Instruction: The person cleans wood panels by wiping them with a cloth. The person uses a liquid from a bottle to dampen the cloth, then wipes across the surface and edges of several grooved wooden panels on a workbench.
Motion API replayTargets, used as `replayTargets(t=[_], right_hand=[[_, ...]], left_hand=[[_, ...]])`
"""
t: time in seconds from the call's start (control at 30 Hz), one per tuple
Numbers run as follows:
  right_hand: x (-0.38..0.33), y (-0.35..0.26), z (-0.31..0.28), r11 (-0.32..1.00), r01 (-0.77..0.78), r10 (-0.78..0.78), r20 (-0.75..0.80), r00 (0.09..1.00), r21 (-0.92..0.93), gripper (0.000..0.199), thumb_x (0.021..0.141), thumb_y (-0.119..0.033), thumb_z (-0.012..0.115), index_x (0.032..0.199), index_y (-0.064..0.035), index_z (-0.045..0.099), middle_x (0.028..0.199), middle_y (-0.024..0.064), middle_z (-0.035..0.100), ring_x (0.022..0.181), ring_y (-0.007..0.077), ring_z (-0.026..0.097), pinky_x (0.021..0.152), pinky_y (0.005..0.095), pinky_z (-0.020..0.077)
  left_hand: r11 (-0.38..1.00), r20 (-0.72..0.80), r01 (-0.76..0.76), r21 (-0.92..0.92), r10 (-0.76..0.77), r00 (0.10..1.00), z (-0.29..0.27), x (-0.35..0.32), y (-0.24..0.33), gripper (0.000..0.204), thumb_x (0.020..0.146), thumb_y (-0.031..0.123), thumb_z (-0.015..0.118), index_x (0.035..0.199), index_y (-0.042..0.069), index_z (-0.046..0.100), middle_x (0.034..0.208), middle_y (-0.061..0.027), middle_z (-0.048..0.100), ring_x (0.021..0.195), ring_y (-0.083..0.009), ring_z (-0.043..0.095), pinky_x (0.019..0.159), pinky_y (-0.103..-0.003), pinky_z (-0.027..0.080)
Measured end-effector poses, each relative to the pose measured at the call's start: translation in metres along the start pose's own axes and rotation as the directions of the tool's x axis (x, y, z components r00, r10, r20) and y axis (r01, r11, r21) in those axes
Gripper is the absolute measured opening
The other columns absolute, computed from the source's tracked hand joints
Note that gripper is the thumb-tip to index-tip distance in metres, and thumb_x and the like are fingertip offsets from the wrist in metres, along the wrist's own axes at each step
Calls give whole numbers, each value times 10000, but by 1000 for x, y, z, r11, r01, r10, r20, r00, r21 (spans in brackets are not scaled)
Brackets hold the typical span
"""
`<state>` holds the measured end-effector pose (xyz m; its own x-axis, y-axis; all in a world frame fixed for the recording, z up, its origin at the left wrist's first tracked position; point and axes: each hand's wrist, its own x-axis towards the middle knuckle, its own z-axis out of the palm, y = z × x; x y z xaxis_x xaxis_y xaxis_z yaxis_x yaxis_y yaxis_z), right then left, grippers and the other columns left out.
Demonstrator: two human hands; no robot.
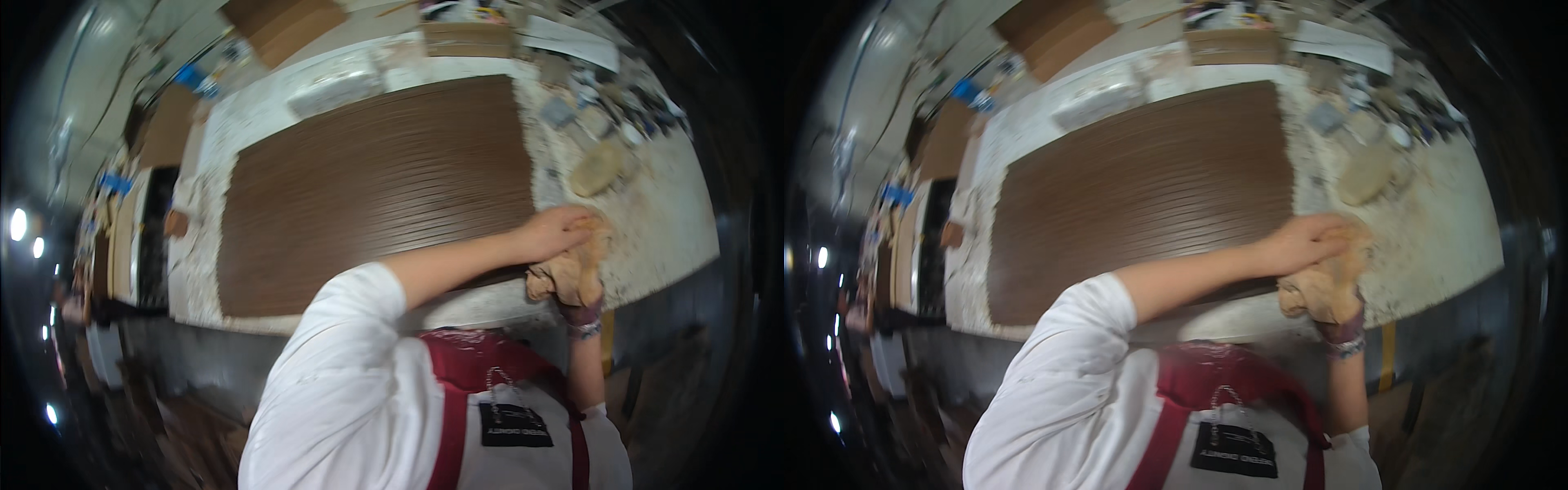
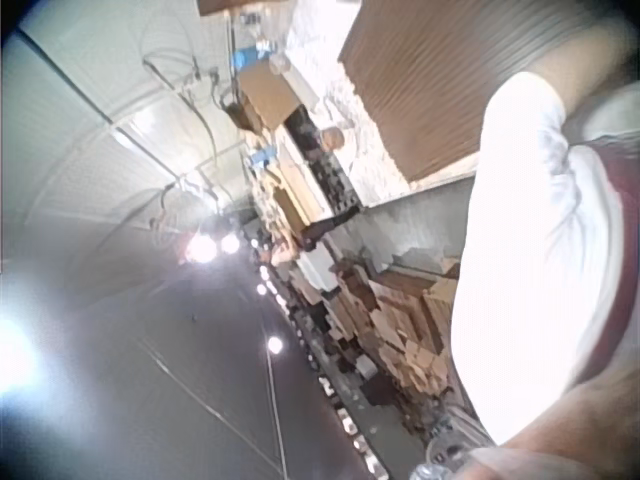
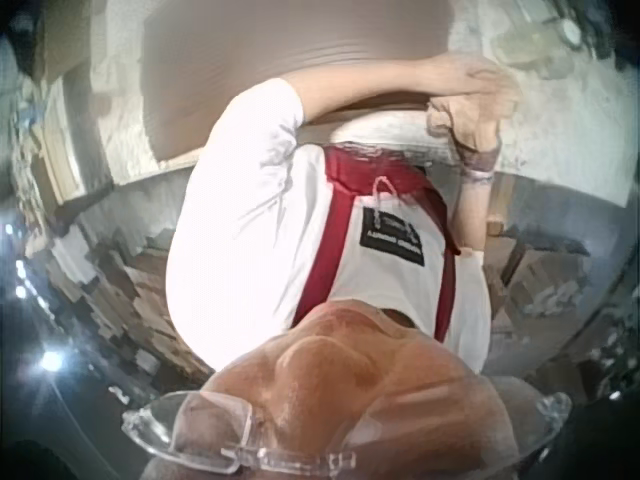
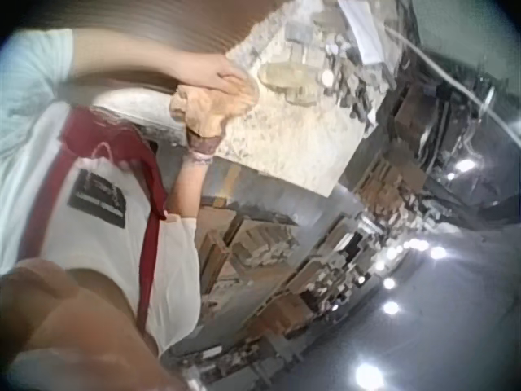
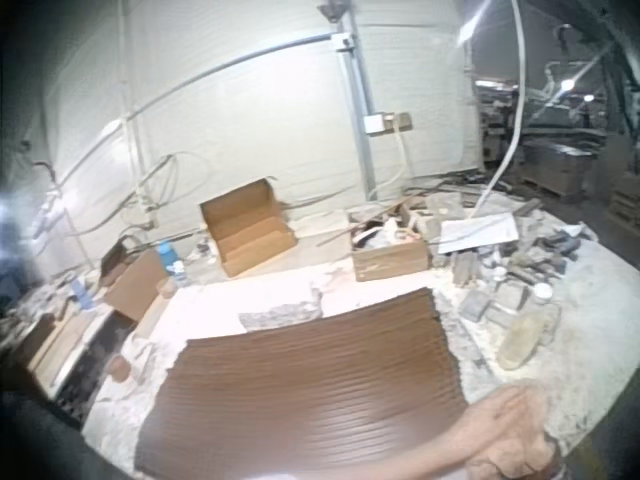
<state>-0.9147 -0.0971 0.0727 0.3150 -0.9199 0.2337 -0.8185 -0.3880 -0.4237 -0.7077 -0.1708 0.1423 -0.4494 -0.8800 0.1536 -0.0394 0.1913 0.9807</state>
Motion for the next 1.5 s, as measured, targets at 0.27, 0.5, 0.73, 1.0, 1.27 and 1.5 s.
replayTargets(t=[0.27,0.5,0.73,1.0,1.27,1.5], right_hand=[[82,34,-132,407,-151,636,-161,755,901,631,881,-277,621,1407,-16,391,1334,131,511,1197,254,527,1021,357,410],[215,57,-96,992,103,-84,-238,968,68,708,852,-324,626,1435,-22,360,1392,158,456,1313,303,419,1112,354,289],[181,84,-69,866,75,137,-378,916,495,612,894,-360,599,1382,-31,433,1369,135,483,1222,258,505,1024,358,406],[59,109,-65,577,-111,559,-293,776,809,459,967,-247,504,1369,-36,435,1261,149,541,1072,216,580,871,359,515],[40,106,-9,-451,235,650,136,747,861,571,958,-377,541,1412,-75,373,1387,105,459,1272,253,457,1065,398,395],[13,115,22,309,-3,626,-201,753,951,811,827,-316,716,1447,-54,263,1407,109,428,1278,249,453,1073,383,382]], left_hand=[[888,-182,-8,459,103,978,-53,91,-52,818,771,281,774,1405,-15,350,1368,-234,464,1247,-348,480,1033,-405,404],[916,-168,-165,367,240,956,12,164,-93,1101,605,272,868,1452,-37,236,1432,-263,373,1318,-394,395,1108,-397,338],[943,-147,-191,271,236,961,22,166,-121,989,597,214,834,1420,44,313,1337,-229,460,1210,-396,484,1043,-432,390],[506,263,-423,752,358,896,11,170,-63,734,633,63,752,1318,176,514,1122,-180,578,1070,-372,552,898,-490,432],[-67,545,-551,832,283,789,-1,168,-32,621,758,-20,571,1308,262,518,1192,-88,552,1123,-270,520,921,-462,404],[-158,607,-587,794,245,756,10,156,-7,551,805,18,544,1295,267,502,1154,-63,546,1106,-261,521,945,-475,405]])
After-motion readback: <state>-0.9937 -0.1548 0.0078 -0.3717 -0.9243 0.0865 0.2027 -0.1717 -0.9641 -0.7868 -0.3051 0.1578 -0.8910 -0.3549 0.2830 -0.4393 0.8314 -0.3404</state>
